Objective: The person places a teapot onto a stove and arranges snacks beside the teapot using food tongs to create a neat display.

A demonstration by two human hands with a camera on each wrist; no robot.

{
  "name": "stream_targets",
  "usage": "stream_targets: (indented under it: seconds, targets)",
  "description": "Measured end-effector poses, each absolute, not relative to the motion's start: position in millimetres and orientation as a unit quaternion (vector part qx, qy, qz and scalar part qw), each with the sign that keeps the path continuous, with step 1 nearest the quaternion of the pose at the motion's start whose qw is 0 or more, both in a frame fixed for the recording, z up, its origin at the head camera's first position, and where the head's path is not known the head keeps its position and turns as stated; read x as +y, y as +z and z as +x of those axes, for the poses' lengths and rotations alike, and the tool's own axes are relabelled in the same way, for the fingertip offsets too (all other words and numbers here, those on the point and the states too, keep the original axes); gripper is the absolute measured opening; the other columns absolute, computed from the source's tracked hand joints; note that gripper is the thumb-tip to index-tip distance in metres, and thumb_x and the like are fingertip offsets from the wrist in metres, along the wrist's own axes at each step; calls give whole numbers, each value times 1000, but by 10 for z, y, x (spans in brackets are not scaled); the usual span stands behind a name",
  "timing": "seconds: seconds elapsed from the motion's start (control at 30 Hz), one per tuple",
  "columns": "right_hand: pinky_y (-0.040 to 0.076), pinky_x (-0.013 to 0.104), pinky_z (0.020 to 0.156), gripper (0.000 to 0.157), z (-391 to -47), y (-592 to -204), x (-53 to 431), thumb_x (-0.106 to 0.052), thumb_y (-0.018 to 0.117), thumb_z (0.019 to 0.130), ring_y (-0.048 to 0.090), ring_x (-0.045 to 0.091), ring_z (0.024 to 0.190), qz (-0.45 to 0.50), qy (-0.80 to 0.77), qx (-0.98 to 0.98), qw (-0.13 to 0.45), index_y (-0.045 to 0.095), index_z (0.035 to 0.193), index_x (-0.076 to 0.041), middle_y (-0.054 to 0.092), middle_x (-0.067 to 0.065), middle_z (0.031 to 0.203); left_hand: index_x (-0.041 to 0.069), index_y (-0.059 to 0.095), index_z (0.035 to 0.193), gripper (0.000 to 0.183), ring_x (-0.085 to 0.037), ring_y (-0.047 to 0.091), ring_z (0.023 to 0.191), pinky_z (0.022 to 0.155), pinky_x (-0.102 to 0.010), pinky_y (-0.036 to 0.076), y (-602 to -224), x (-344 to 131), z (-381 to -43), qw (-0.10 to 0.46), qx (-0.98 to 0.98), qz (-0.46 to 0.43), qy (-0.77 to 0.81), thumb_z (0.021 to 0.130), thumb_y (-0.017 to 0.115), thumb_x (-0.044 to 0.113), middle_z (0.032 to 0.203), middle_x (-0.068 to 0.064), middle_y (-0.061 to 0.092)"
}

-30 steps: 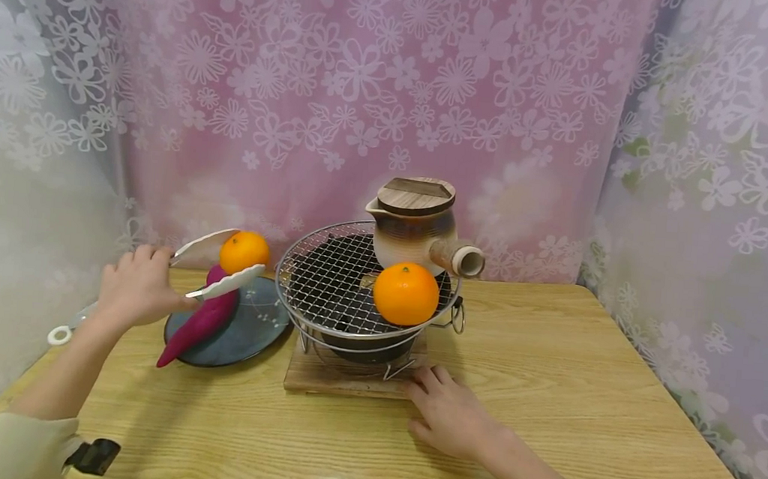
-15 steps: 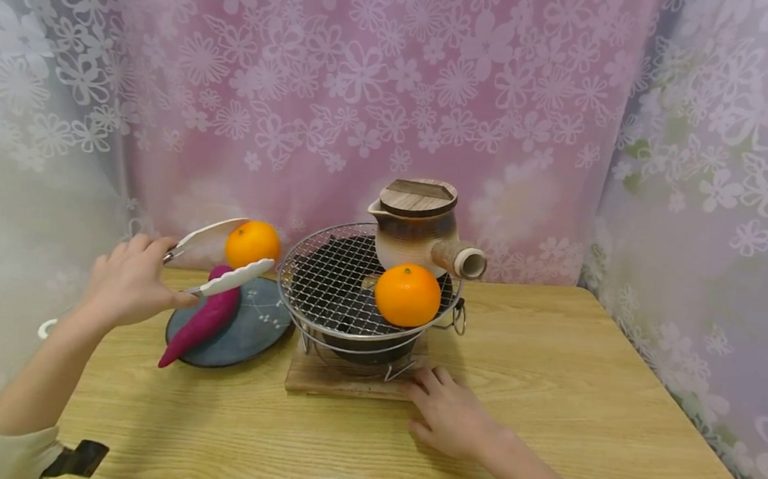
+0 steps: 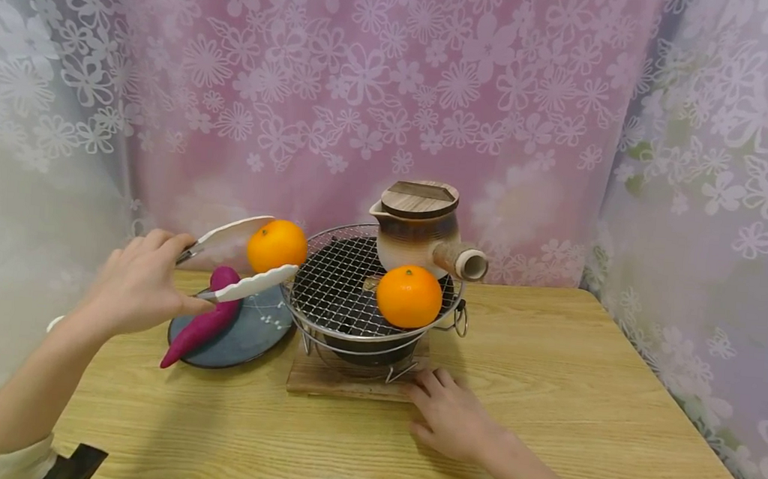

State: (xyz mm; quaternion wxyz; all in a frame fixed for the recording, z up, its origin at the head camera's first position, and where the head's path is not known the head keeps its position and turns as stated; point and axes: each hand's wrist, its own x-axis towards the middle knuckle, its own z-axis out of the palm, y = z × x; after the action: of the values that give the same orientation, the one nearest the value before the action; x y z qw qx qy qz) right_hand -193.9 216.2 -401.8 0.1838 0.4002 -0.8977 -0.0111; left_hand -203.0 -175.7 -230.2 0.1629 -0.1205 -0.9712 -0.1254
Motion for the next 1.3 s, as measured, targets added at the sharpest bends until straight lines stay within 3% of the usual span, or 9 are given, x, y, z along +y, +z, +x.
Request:
stream_targets:
  seconds: [0.73, 1.3]
  targets:
    - [47, 44, 76, 47, -1938, -4030, 2174, -34, 72, 77, 49, 25, 96, 391, -13, -904, 174, 61, 115, -9, 53, 8, 111, 1, 48, 130, 84, -34, 43, 109, 83, -48, 34, -2238, -1447, -1892, 144, -962, -199, -117, 61, 79, 38, 121, -17, 49]
    - [46, 43, 77, 45, -1948, -4043, 2183, -33, 72, 76, 50, 25, 95, 400, -11, -897, 189, 61, 112, -9, 53, 9, 110, 2, 53, 123, 80, -28, 46, 104, 79, -41, 36, -2265, -1298, -1868, 143, -957, -230, -99, 58, 79, 40, 116, -11, 51]
